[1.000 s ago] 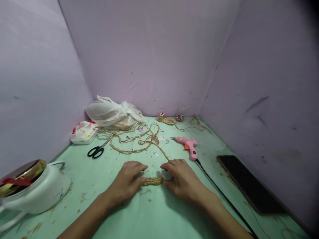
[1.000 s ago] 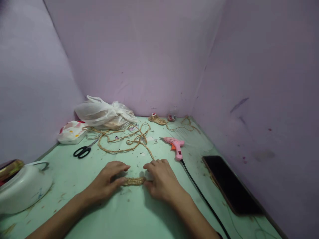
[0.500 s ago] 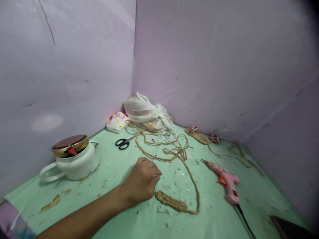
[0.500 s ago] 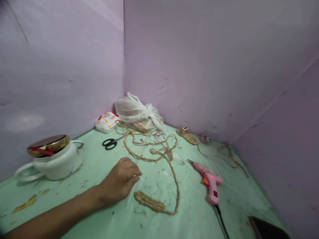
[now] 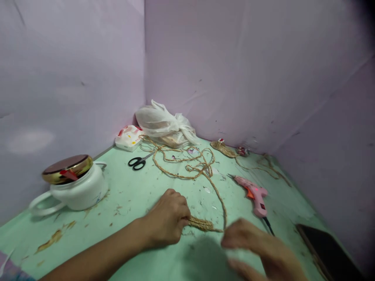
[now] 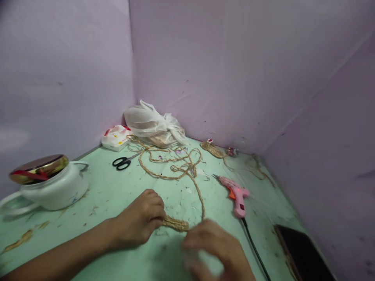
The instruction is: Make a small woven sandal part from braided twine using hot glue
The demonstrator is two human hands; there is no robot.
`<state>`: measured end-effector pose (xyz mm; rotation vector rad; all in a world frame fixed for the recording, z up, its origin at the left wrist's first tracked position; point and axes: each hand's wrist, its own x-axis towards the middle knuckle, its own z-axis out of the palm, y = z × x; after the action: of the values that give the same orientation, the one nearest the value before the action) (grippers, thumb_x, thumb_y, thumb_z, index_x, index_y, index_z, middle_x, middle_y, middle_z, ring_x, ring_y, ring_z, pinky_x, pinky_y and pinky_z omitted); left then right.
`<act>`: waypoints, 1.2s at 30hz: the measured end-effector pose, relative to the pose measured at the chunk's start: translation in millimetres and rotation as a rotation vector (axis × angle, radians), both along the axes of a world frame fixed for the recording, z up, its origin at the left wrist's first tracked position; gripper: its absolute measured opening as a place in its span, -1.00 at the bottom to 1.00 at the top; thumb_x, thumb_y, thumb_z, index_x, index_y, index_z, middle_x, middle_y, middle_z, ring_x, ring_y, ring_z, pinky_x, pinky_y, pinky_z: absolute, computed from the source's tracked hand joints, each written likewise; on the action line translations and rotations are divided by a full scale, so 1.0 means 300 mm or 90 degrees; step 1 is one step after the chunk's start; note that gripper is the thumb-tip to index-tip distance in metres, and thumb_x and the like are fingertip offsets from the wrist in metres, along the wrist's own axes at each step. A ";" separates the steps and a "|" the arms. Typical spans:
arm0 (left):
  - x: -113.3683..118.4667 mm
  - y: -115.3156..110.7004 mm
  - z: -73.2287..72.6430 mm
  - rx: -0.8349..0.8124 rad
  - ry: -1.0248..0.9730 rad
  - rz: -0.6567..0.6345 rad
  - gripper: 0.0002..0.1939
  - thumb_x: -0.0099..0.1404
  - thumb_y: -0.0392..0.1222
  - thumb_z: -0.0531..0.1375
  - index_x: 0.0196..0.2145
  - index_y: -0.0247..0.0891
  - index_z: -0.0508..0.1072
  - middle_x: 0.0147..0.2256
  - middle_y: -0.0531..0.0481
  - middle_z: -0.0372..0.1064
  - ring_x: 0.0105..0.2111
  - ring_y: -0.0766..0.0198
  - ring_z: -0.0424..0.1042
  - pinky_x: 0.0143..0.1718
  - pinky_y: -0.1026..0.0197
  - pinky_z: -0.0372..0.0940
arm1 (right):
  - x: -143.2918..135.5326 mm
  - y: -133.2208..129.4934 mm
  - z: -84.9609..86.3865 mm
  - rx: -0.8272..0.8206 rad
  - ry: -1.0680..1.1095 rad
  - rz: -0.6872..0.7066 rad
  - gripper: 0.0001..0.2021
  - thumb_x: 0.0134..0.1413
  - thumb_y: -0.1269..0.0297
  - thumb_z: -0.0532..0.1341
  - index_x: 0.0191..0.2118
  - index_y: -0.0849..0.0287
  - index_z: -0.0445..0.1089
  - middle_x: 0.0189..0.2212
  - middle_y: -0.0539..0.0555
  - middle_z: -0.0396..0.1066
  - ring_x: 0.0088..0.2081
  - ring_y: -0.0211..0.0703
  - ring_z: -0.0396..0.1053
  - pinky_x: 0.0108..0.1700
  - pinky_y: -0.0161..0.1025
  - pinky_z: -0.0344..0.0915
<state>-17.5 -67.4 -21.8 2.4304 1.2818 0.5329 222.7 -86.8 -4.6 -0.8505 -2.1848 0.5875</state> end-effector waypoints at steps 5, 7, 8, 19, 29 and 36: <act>-0.003 0.000 0.000 -0.039 0.027 0.016 -0.87 0.17 -0.33 0.13 -0.46 -0.25 0.47 -0.37 -0.03 0.37 -0.28 0.22 0.31 -0.16 0.11 0.13 | -0.040 0.102 -0.085 0.047 -0.213 -0.050 -0.90 0.04 0.37 0.22 -0.36 0.07 0.49 -0.40 0.05 0.47 -0.36 -0.12 0.38 -0.34 -0.20 0.30; -0.002 0.000 -0.006 -0.045 0.025 0.017 -0.88 0.16 -0.33 0.14 -0.46 -0.25 0.47 -0.37 -0.03 0.37 -0.29 0.21 0.31 -0.16 0.10 0.14 | -0.042 0.109 -0.111 0.064 -0.238 -0.055 -0.90 0.06 0.35 0.22 -0.34 0.07 0.50 -0.41 0.05 0.48 -0.37 -0.14 0.38 -0.33 -0.21 0.28; -0.001 0.000 -0.010 -0.045 0.021 0.017 -0.89 0.16 -0.33 0.14 -0.46 -0.25 0.47 -0.38 -0.03 0.37 -0.29 0.21 0.31 -0.16 0.09 0.14 | -0.043 0.107 -0.117 0.072 -0.243 -0.055 -0.89 0.07 0.35 0.20 -0.34 0.08 0.50 -0.42 0.05 0.49 -0.38 -0.15 0.38 -0.33 -0.22 0.27; 0.009 0.011 -0.015 -0.037 0.002 0.000 -0.84 0.08 -0.42 0.11 -0.59 -0.29 0.40 -0.44 0.01 0.37 -0.37 0.28 0.32 -0.16 0.11 0.11 | -0.078 0.074 -0.106 0.055 -0.358 -0.107 -0.86 0.01 0.48 0.21 -0.43 0.10 0.46 -0.51 -0.01 0.47 -0.40 -0.14 0.36 -0.33 -0.22 0.14; 0.020 0.009 -0.012 -0.037 -0.010 0.021 -0.90 0.06 -0.33 0.20 -0.40 -0.25 0.40 -0.36 0.00 0.36 -0.28 0.20 0.29 -0.15 0.11 0.11 | -0.094 0.053 -0.112 0.022 -0.207 -0.155 -0.89 -0.07 0.31 0.28 -0.34 0.14 0.40 -0.34 0.08 0.42 -0.30 -0.10 0.31 -0.30 -0.21 0.19; 0.031 0.010 -0.016 -0.038 0.031 0.019 -0.87 0.07 -0.30 0.21 -0.34 -0.24 0.43 -0.32 -0.03 0.37 -0.24 0.15 0.30 -0.13 0.06 0.11 | -0.138 0.058 -0.131 -0.017 -0.179 -0.108 -0.94 -0.01 0.44 0.17 -0.39 0.15 0.34 -0.40 0.05 0.40 -0.33 -0.14 0.28 -0.29 -0.22 0.18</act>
<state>-8.2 -64.3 -26.7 2.3921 1.3365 0.4392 181.2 -69.5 -44.0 -1.1800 -2.3253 0.4341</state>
